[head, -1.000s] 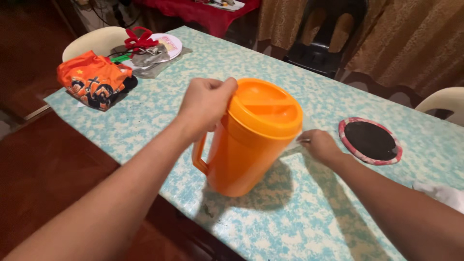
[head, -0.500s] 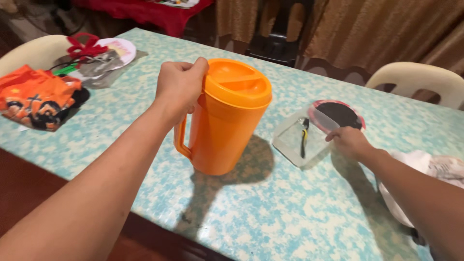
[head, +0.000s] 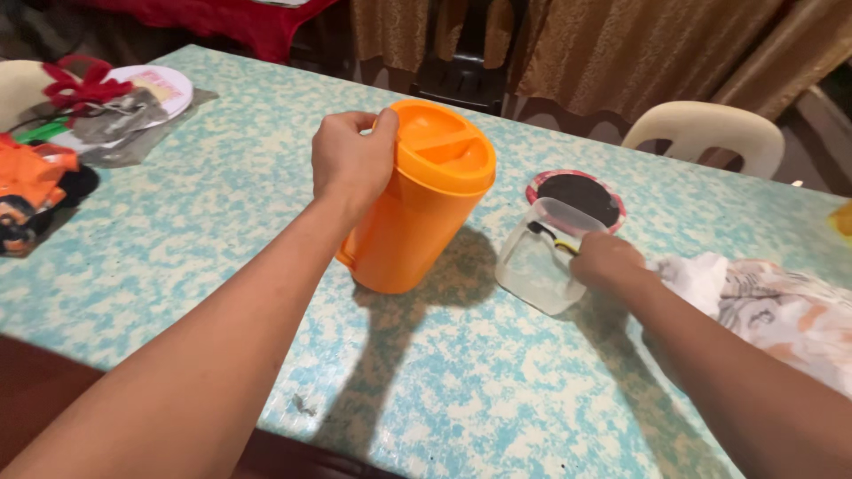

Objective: The person cleans a yellow helmet and a red helmet using a cloth and a toothbrush, then folds a black and an orange shirt, and finally cleans an orange pitcher with a cloth and toothbrush. The cleaned helmets are placed on a chair.

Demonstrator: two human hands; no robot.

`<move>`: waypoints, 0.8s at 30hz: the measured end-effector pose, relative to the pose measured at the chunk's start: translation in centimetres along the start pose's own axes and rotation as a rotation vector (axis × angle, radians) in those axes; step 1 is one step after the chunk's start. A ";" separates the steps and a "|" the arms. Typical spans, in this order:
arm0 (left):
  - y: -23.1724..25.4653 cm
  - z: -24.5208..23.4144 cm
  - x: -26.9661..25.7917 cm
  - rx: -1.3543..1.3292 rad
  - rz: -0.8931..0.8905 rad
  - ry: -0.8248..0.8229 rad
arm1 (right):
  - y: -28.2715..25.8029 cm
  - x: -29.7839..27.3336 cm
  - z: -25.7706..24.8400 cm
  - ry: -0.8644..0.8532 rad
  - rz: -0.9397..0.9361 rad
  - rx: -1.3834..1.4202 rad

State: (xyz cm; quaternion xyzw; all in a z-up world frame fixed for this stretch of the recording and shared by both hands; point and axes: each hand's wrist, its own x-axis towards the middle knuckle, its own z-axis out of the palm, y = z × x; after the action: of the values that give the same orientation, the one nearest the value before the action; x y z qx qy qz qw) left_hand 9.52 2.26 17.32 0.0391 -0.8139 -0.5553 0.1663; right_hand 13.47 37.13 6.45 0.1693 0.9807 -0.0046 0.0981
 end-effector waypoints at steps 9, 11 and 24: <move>0.7 0.9 -1.6 -0.018 0.206 -0.068 | 7.7 -7.6 4.4 0.343 -0.140 0.259; 0.8 0.7 -1.8 0.009 0.187 -0.073 | 8.0 -9.4 5.5 0.352 -0.067 0.293; 2.6 0.2 -3.2 0.069 0.134 -0.194 | 8.0 -9.4 9.1 0.255 0.058 0.322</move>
State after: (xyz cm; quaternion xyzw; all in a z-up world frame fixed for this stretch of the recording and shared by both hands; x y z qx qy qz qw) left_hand 12.76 4.19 18.97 -0.0632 -0.8456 -0.5158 0.1221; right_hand 26.57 41.14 -0.48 0.2101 0.9664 -0.1372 -0.0549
